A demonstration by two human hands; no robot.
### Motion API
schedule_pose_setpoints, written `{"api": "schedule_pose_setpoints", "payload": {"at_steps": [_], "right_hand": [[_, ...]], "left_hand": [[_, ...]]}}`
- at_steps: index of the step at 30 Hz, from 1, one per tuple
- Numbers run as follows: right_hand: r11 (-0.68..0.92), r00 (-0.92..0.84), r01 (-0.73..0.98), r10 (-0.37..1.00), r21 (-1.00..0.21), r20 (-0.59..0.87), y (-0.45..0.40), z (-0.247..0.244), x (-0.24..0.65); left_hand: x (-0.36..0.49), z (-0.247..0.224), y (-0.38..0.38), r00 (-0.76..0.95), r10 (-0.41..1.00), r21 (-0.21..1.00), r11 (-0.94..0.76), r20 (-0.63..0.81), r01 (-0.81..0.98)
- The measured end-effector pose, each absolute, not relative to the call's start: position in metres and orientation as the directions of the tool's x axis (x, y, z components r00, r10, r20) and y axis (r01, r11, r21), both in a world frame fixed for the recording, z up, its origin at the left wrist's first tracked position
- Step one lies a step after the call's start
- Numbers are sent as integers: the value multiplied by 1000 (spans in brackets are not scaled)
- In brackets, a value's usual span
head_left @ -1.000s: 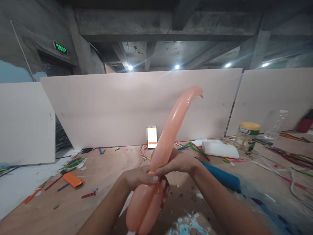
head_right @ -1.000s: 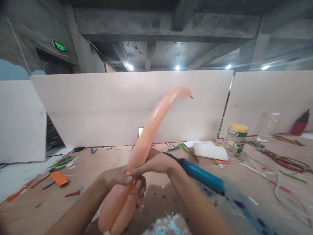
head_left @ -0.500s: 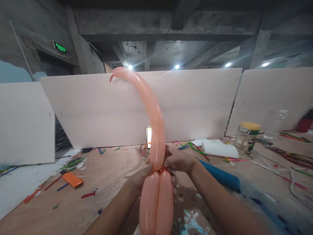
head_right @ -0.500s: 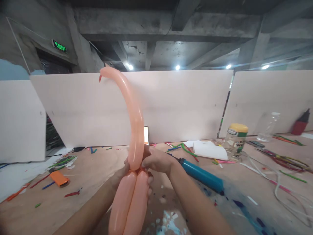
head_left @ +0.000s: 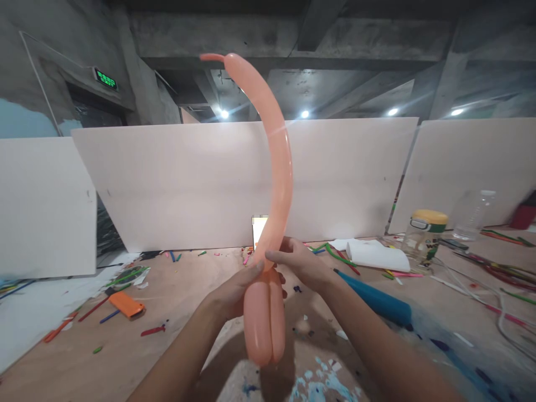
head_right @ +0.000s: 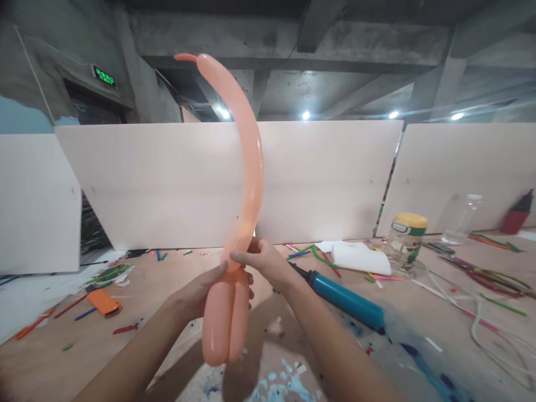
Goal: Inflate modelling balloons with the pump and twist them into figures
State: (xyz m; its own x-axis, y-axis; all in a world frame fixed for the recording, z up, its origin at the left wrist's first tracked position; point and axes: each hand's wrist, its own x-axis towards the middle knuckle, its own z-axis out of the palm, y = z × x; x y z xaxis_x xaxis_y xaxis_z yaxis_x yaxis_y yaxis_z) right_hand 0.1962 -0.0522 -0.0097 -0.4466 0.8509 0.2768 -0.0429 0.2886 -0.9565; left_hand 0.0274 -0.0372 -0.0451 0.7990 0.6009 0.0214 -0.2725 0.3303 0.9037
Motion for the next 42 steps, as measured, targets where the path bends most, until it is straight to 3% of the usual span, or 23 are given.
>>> {"api": "schedule_pose_setpoints", "payload": {"at_steps": [7, 12, 18, 22, 28, 31, 35, 38, 40, 42], "right_hand": [[283, -366, -220, 863, -934, 348, -50, -14, 188], [312, -388, -76, 865, -947, 316, -48, -14, 194], [269, -371, 111, 904, -957, 211, -37, -30, 185], [322, -390, 111, 884, -940, 257, -35, -40, 167], [373, -300, 64, 892, -926, 339, -30, -46, 163], [456, -307, 135, 863, -880, 400, -31, -47, 164], [591, -307, 455, 806, -666, 505, -42, -41, 164], [719, -386, 631, 616, -291, 686, -51, -36, 167], [758, -504, 651, 471, -39, 724, -54, -34, 169], [776, -600, 625, 410, 83, 687, -54, -33, 170]], "left_hand": [[26, -48, -35, 820, 572, 869, 395, 23, -300], [12, -41, -31, 751, 660, 890, 356, -24, -284], [-4, -35, -28, 683, 730, 950, 196, 26, -245], [-6, -42, -25, 710, 701, 967, 130, 66, -218], [-1, -52, -20, 599, 790, 968, 30, 131, -251], [2, -52, -20, 591, 801, 970, 53, 101, -237], [1, -50, -22, 628, 778, 972, 138, 14, -192], [-2, -50, -22, 640, 764, 954, 246, -80, -174], [-4, -50, -22, 673, 723, 927, 342, -155, -154], [-5, -51, -23, 703, 686, 900, 406, -187, -157]]}}
